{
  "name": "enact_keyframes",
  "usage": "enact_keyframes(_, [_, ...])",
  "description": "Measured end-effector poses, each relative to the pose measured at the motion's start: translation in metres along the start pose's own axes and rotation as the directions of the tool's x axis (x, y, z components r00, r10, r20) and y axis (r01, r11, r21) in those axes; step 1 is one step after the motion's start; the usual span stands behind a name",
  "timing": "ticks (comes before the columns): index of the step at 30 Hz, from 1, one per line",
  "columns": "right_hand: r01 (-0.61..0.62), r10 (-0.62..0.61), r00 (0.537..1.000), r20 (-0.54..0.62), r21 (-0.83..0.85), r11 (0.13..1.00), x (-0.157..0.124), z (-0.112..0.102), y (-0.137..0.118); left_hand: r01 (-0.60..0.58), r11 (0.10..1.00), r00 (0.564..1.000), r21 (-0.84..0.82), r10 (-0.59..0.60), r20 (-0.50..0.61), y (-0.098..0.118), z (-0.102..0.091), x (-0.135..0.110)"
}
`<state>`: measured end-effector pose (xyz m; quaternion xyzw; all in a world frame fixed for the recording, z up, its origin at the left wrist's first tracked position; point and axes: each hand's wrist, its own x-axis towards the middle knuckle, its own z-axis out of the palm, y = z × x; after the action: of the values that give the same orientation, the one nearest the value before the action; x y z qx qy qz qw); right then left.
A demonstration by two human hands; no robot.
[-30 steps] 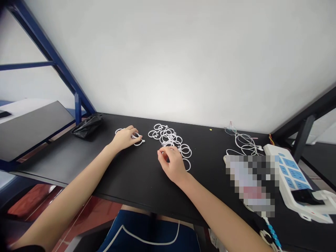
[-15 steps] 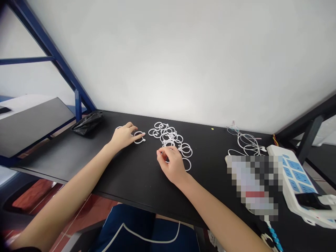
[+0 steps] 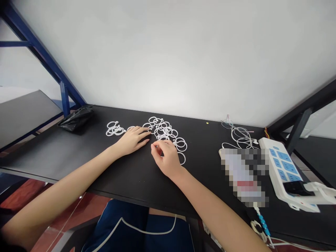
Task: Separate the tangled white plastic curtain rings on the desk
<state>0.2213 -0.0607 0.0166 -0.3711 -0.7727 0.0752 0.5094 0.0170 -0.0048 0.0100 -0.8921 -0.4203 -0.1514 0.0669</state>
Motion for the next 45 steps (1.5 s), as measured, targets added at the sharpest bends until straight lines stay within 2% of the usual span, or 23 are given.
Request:
enact_keyframes(9, [0.000, -0.001, 1.000, 0.017, 0.020, 1.000, -0.001, 0.000, -0.003, -0.023, 0.998, 1.000, -0.060, 0.023, 0.001, 0.001, 0.002, 0.002])
enact_keyframes(15, [0.006, -0.006, 1.000, 0.013, 0.018, 1.000, -0.001, 0.001, -0.002, 0.023, 0.997, 0.996, -0.068, -0.029, -0.082, -0.004, 0.005, 0.000])
enact_keyframes(20, [-0.006, 0.006, 1.000, -0.002, 0.003, 1.000, 0.001, 0.000, 0.000, 0.031, 0.995, 0.977, -0.090, -0.049, -0.208, -0.005, 0.001, -0.001])
enact_keyframes(23, [-0.035, 0.036, 0.999, -0.020, 0.013, 0.999, 0.000, 0.000, 0.002, -0.041, 0.987, 0.955, -0.158, -0.008, -0.297, -0.001, -0.003, 0.000])
enact_keyframes(29, [0.021, -0.020, 0.999, -0.042, 0.026, 0.999, 0.000, 0.004, 0.009, -0.343, 0.912, 0.874, -0.226, 0.222, -0.431, 0.017, -0.007, 0.002])
enact_keyframes(33, [0.043, -0.043, 0.999, 0.016, 0.024, 0.999, 0.001, 0.002, 0.008, -0.405, 0.881, 0.850, -0.246, 0.264, -0.457, 0.024, -0.007, 0.003])
enact_keyframes(36, [0.052, -0.052, 0.999, 0.013, 0.011, 0.999, 0.002, 0.001, 0.005, -0.422, 0.869, 0.840, -0.259, 0.268, -0.472, 0.026, -0.007, 0.003])
enact_keyframes(41, [0.037, -0.037, 0.999, -0.014, 0.004, 0.999, 0.001, 0.000, 0.002, -0.393, 0.843, 0.854, -0.367, 0.187, -0.485, 0.027, -0.012, 0.000])
enact_keyframes(45, [0.013, -0.015, 1.000, 0.017, 0.100, 0.995, -0.001, 0.000, -0.001, -0.373, 0.835, 0.903, -0.405, 0.226, -0.365, 0.030, -0.016, -0.001])
